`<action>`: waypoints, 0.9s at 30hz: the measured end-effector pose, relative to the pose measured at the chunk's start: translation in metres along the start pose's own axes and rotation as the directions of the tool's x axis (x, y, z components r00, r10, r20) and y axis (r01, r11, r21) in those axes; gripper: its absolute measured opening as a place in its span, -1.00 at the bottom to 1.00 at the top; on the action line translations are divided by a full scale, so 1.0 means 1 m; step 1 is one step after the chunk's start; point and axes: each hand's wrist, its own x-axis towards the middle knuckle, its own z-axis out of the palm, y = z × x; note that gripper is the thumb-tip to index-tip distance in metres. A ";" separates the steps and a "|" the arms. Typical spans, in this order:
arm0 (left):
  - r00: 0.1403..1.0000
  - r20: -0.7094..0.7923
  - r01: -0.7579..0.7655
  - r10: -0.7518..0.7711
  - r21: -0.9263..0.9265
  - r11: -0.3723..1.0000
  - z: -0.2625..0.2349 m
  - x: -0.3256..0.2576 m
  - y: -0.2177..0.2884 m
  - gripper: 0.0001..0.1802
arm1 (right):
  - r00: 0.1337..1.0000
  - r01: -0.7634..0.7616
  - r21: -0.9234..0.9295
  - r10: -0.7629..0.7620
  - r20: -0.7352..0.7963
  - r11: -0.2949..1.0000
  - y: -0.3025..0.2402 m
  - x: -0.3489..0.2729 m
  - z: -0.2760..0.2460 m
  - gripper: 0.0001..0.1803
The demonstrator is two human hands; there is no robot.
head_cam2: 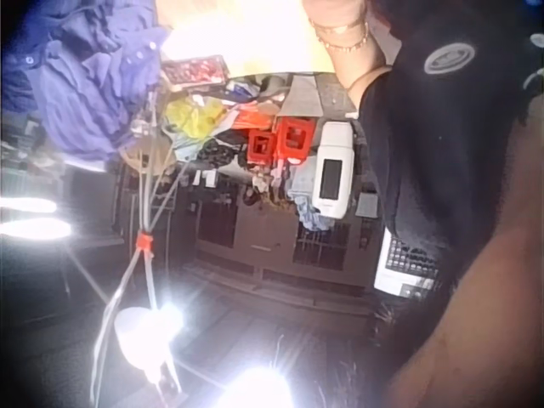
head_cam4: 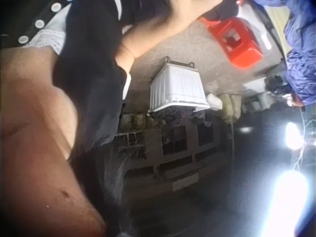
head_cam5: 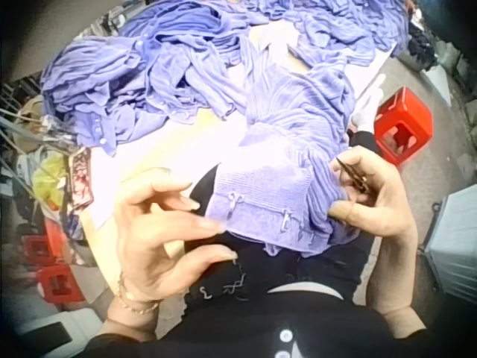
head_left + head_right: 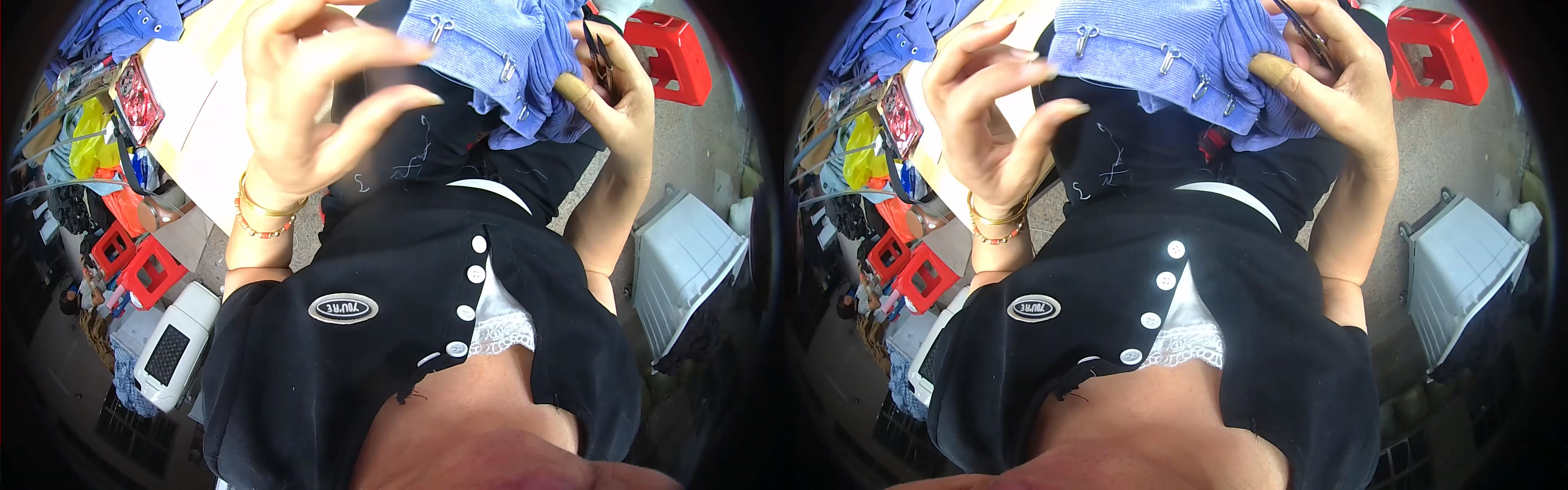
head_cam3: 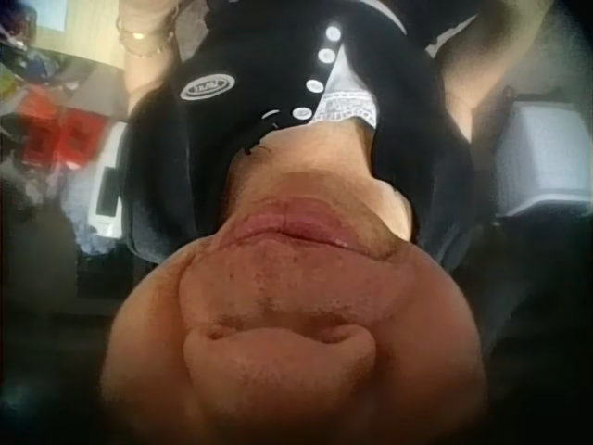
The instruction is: Trimming excess threads from blue fabric garments using specialized snips.
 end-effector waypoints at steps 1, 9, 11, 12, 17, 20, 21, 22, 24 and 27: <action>0.995 0.061 -0.086 0.077 0.152 0.985 0.000 0.006 0.004 -0.71 | 1.000 0.025 0.027 -0.025 0.015 0.999 0.000 0.000 -0.002 -0.51; 0.977 0.176 -0.157 0.118 0.230 0.960 0.001 0.014 0.001 -0.72 | 0.984 0.148 0.288 -0.113 -0.137 0.946 -0.010 0.004 0.010 -0.32; 0.992 0.125 0.003 -0.004 0.011 1.000 0.003 0.007 -0.002 -0.82 | 0.990 0.102 0.237 -0.075 -0.121 0.966 -0.029 0.007 0.016 -0.33; 0.993 0.109 0.049 -0.044 -0.047 0.998 0.003 0.005 -0.004 -0.84 | 0.981 0.135 0.149 -0.110 -0.162 0.980 -0.031 0.008 0.025 -0.38; 0.990 0.061 0.135 -0.125 -0.194 0.972 0.002 -0.003 -0.012 -0.91 | 0.975 0.132 0.001 -0.130 -0.179 0.991 -0.037 0.007 0.047 -0.58; 0.976 0.003 0.199 -0.219 -0.428 0.882 0.006 -0.010 -0.017 -0.89 | 0.968 0.193 -0.122 -0.209 -0.138 0.974 -0.037 0.014 0.047 -0.66; 0.970 -0.010 0.210 -0.242 -0.463 0.861 0.007 -0.009 -0.019 -0.88 | 0.948 0.273 -0.183 -0.296 -0.114 0.945 -0.039 0.020 0.047 -0.66; 0.964 -0.020 0.221 -0.266 -0.501 0.837 0.008 -0.009 -0.021 -0.87 | 0.936 0.309 -0.224 -0.337 -0.100 0.924 -0.042 0.023 0.047 -0.65; 0.965 -0.029 0.203 -0.260 -0.546 0.813 0.011 -0.004 -0.021 -0.82 | 0.922 0.339 -0.288 -0.377 -0.087 0.896 -0.049 0.025 0.047 -0.62; 0.903 -0.107 0.267 -0.416 -0.620 0.738 0.015 0.000 -0.005 -0.90 | 0.909 0.394 -0.319 -0.417 -0.004 0.862 -0.057 0.034 0.053 -0.56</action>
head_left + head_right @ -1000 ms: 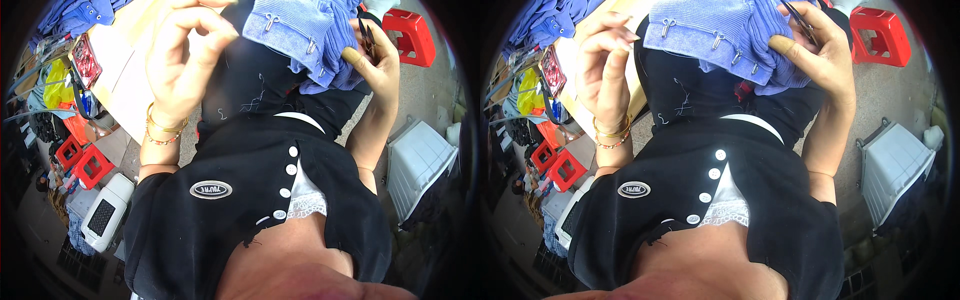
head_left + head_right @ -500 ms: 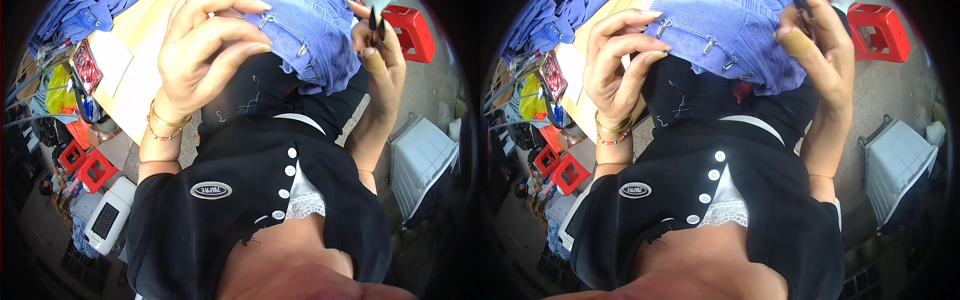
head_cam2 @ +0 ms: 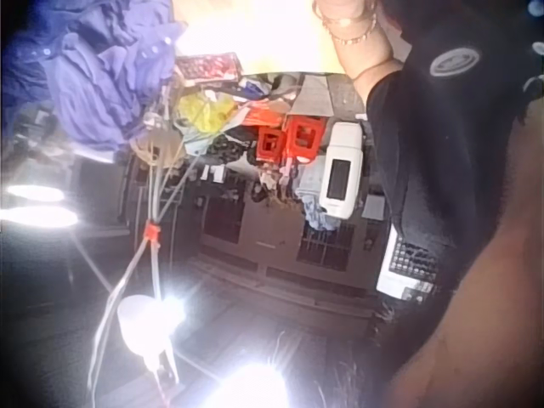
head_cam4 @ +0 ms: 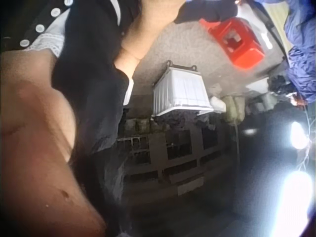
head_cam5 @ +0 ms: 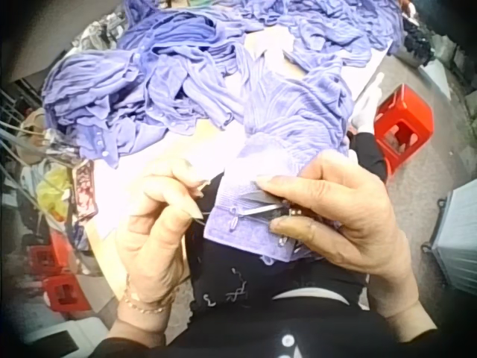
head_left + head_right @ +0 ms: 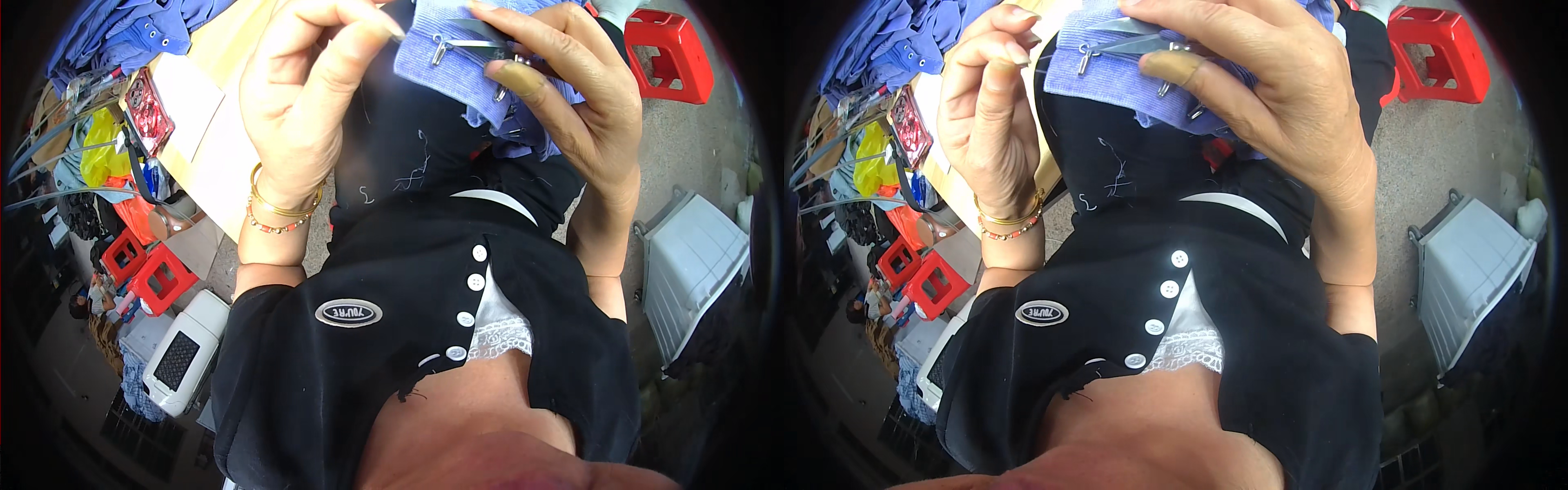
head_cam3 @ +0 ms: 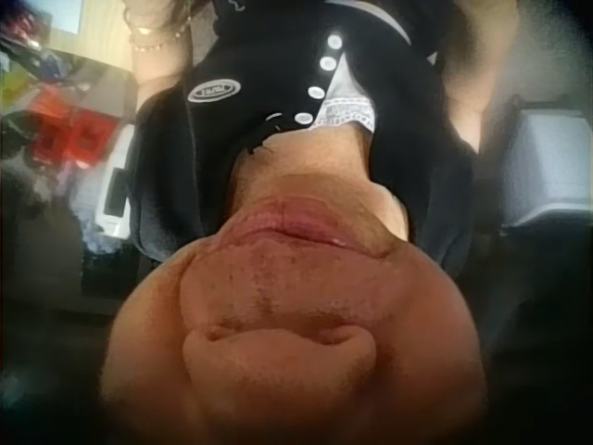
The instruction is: Trimming excess threads from blue fabric garments using specialized snips.
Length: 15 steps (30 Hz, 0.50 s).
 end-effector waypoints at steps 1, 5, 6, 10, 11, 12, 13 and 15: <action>0.999 -0.016 0.028 -0.029 -0.058 0.998 0.008 0.003 0.002 -0.92 | 1.000 -0.026 0.006 0.026 0.008 1.000 -0.002 -0.001 -0.004 -0.56; 0.997 0.055 0.061 -0.057 -0.083 0.995 0.010 0.009 0.002 -0.97 | 0.999 -0.022 0.066 0.024 -0.026 0.998 -0.005 0.002 -0.005 -0.58; 0.996 0.064 0.065 -0.061 -0.061 0.996 0.009 0.010 0.005 -0.97 | 0.999 -0.008 0.088 0.011 -0.032 0.996 -0.005 0.003 -0.002 -0.59; 0.994 0.057 0.100 -0.098 -0.043 0.994 0.020 0.016 0.016 -0.96 | 1.000 0.015 0.074 -0.013 -0.023 0.997 -0.005 0.007 -0.002 -0.62; 0.994 0.040 0.101 -0.100 -0.025 0.995 0.020 0.015 0.011 -0.96 | 0.999 0.021 0.066 -0.019 -0.029 0.998 -0.005 0.007 -0.002 -0.63; 0.993 0.034 0.110 -0.110 0.012 0.994 0.019 0.014 0.009 -0.96 | 0.999 0.026 0.058 -0.024 -0.035 0.998 -0.005 0.007 -0.002 -0.64; 0.993 0.027 0.117 -0.119 0.051 0.992 0.018 0.014 0.007 -0.95 | 0.998 0.031 0.059 -0.028 -0.048 0.998 -0.003 0.005 0.001 -0.64; 0.987 0.005 0.161 -0.162 0.111 0.981 0.015 0.013 0.007 -0.94 | 0.998 0.027 0.090 -0.022 -0.060 0.996 -0.002 0.004 0.002 -0.64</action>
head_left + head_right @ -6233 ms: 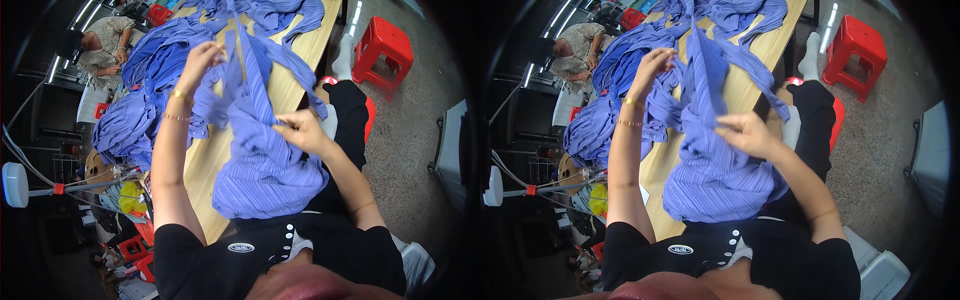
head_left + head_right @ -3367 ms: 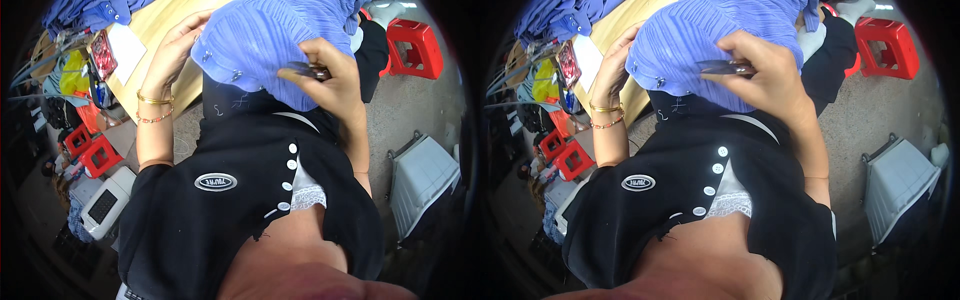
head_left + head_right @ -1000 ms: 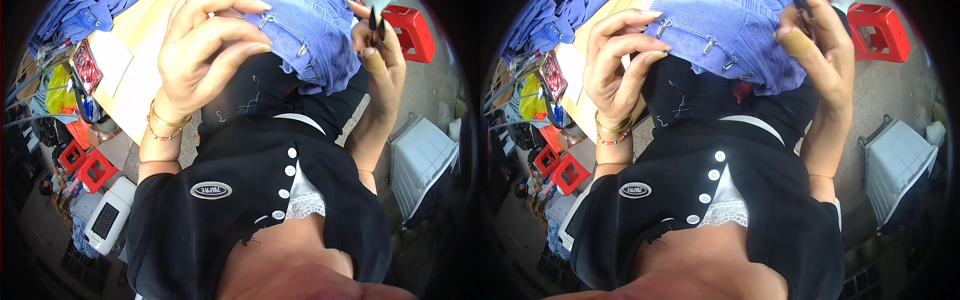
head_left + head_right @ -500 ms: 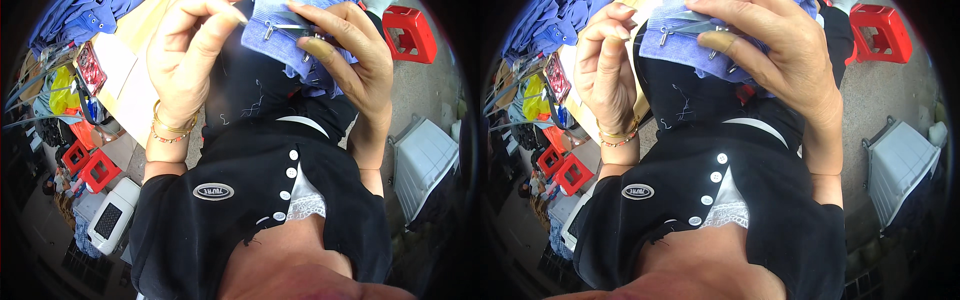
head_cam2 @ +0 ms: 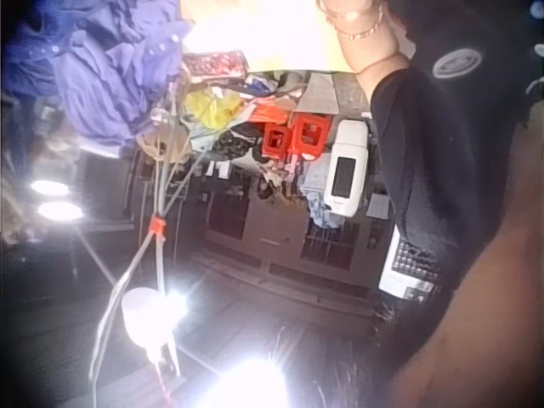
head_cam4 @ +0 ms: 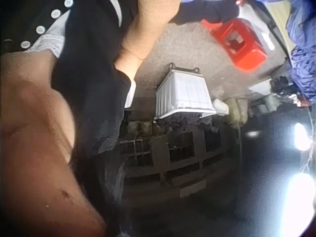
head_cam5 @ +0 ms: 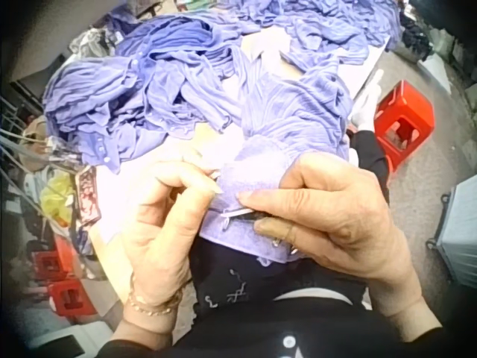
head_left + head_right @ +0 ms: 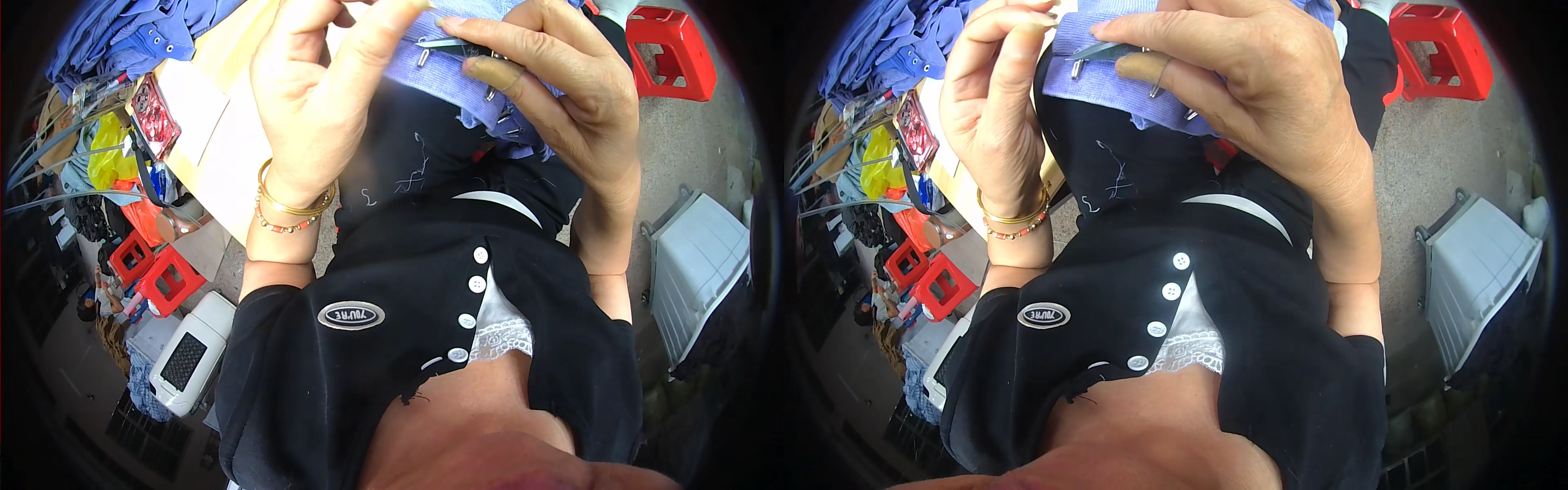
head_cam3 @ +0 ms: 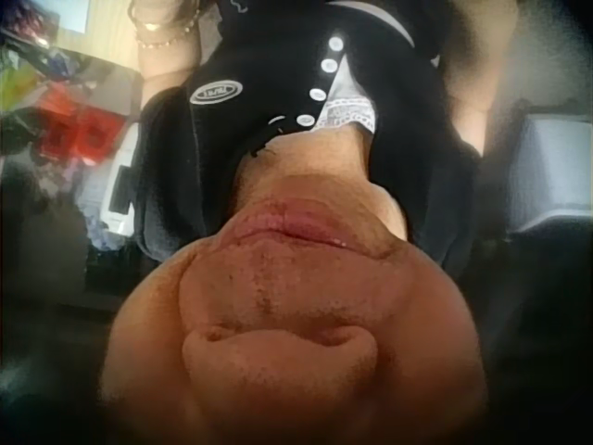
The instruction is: Trimming excess threads from blue fabric garments using specialized snips.
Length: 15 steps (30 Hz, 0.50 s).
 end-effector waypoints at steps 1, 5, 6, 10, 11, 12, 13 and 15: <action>0.999 -0.023 0.030 -0.030 0.003 1.000 0.000 0.000 0.000 -0.92 | 1.000 -0.010 0.028 0.010 0.001 1.000 0.000 0.000 0.000 -0.64; 0.996 0.043 -0.083 0.074 0.239 0.968 -0.013 0.000 -0.005 -0.77 | 0.990 -0.140 0.131 0.138 0.020 0.982 0.005 -0.006 0.000 -0.63; 0.997 0.063 -0.058 0.045 0.226 0.972 -0.015 -0.003 -0.007 -0.76 | 0.982 -0.189 0.178 0.190 0.011 0.966 0.006 -0.008 0.001 -0.62; 0.987 0.025 0.157 -0.159 0.058 0.986 0.006 -0.012 0.005 -0.84 | 0.870 -0.389 0.550 0.492 -0.044 0.739 0.008 -0.019 0.021 -0.63; 0.989 0.034 0.144 -0.147 0.078 0.987 0.007 -0.010 0.006 -0.84 | 0.856 -0.382 0.607 0.515 -0.053 0.697 0.016 -0.020 0.024 -0.63; 0.990 0.043 0.133 -0.138 0.096 0.986 0.008 -0.009 0.007 -0.84 | 0.858 -0.361 0.669 0.512 -0.034 0.650 0.019 -0.022 0.024 -0.65; 0.991 0.051 0.119 -0.126 0.117 0.986 0.008 -0.008 0.009 -0.83 | 0.868 -0.352 0.667 0.496 -0.032 0.657 0.018 -0.022 0.023 -0.65; 0.977 0.047 0.208 -0.207 -0.014 0.978 0.009 -0.011 0.010 -0.84 | 0.886 -0.332 0.662 0.463 -0.026 0.672 0.016 -0.019 0.019 -0.66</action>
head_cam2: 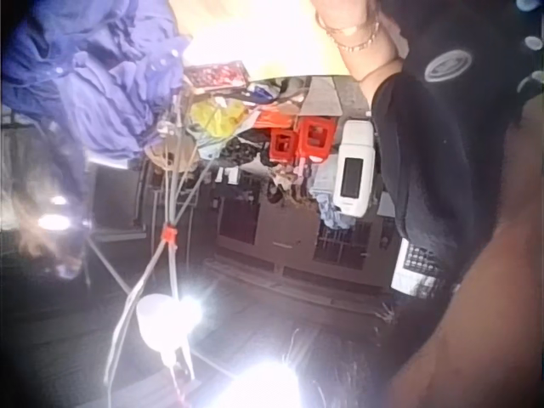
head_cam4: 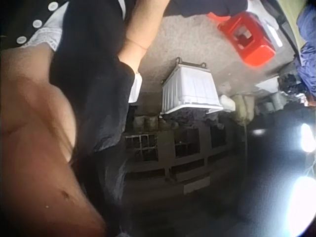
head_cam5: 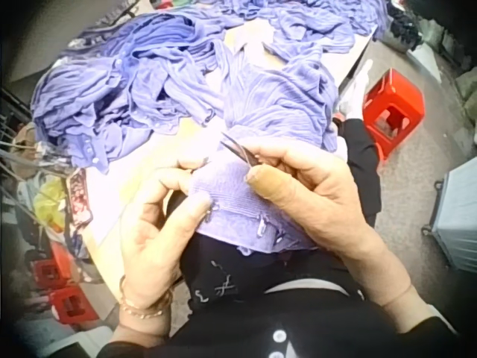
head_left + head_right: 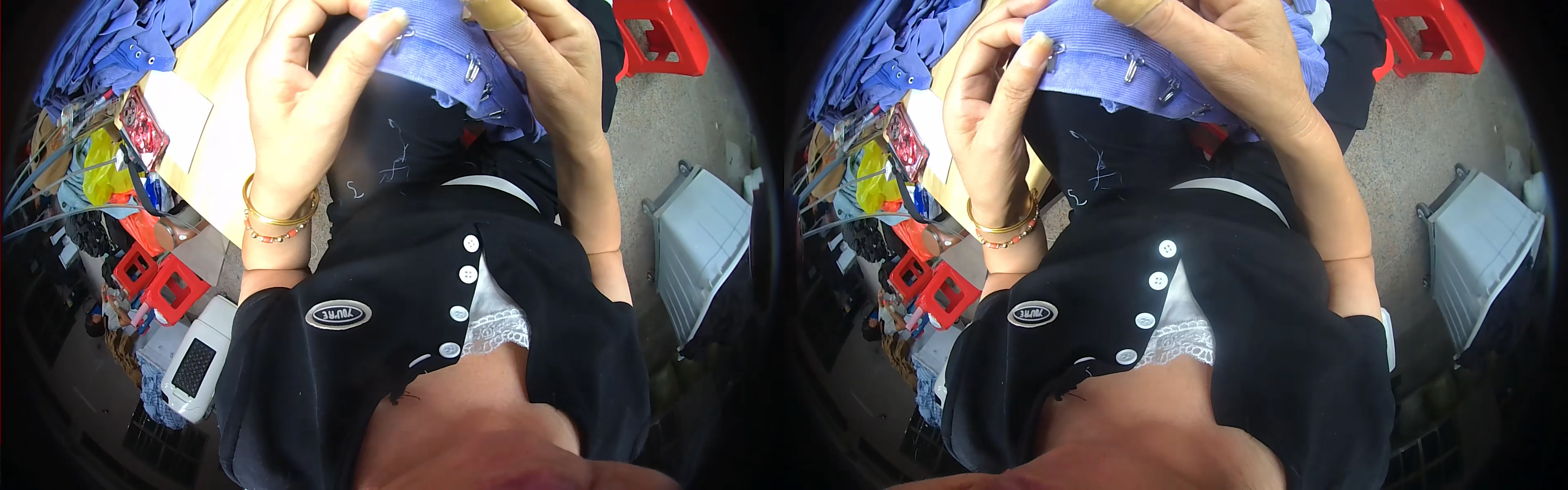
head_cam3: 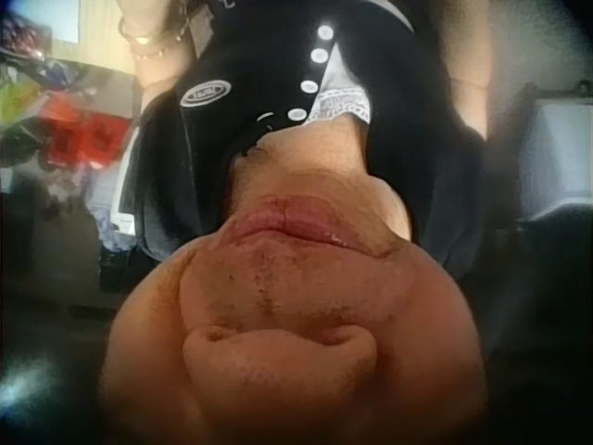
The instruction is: Trimming excess threads from blue fabric garments using specialized snips.
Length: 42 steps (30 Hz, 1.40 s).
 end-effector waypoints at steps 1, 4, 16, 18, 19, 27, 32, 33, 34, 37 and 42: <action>0.999 -0.052 0.009 -0.011 -0.028 1.000 0.003 0.000 0.004 -0.84 | 1.000 -0.006 -0.014 0.006 -0.007 1.000 -0.001 0.001 0.000 -0.66; 0.989 -0.146 -0.038 0.024 -0.088 0.995 -0.008 -0.002 0.000 -0.83 | 1.000 0.008 -0.043 -0.008 -0.011 0.999 -0.007 0.003 -0.001 -0.68; 0.989 -0.145 -0.026 0.026 0.000 1.000 -0.081 0.003 -0.038 -0.79 | 0.950 0.293 -0.695 -0.279 0.137 0.656 -0.027 -0.005 0.011 -0.61; 0.949 -0.278 -0.131 0.145 0.067 0.989 -0.064 -0.005 -0.029 -0.76 | 0.958 0.285 -0.658 -0.236 0.164 0.697 -0.020 -0.003 0.010 -0.60; 0.928 -0.314 -0.182 0.198 0.082 0.980 -0.055 -0.003 -0.024 -0.74 | 0.960 0.271 -0.677 -0.245 0.136 0.684 -0.020 -0.005 0.010 -0.60; 0.902 0.212 -0.432 0.377 0.479 0.764 -0.056 0.000 -0.003 -0.69 | 0.982 0.175 -0.641 -0.176 0.063 0.748 -0.023 -0.004 0.012 -0.60; 0.909 0.152 -0.416 0.389 0.240 0.877 -0.061 -0.002 -0.019 -0.78 | 0.977 0.197 -0.671 -0.199 0.075 0.715 -0.023 -0.004 0.010 -0.61; 0.879 0.127 -0.476 0.459 0.239 0.846 -0.060 -0.003 -0.024 -0.76 | 0.973 0.221 -0.633 -0.208 0.095 0.742 -0.019 -0.005 0.004 -0.61; 0.854 0.158 -0.520 0.496 0.290 0.803 -0.059 -0.002 -0.024 -0.74 | 0.969 0.243 -0.593 -0.218 0.114 0.768 -0.015 -0.003 0.000 -0.62; 0.800 0.207 -0.592 0.563 0.428 0.683 -0.044 -0.002 -0.014 -0.69 | 0.953 0.297 -0.579 -0.269 0.137 0.759 -0.008 -0.003 -0.002 -0.62; 0.815 0.269 -0.562 0.514 0.585 0.585 -0.033 0.004 0.005 -0.64 | 0.962 0.269 -0.581 -0.247 0.118 0.768 -0.010 -0.007 -0.004 -0.62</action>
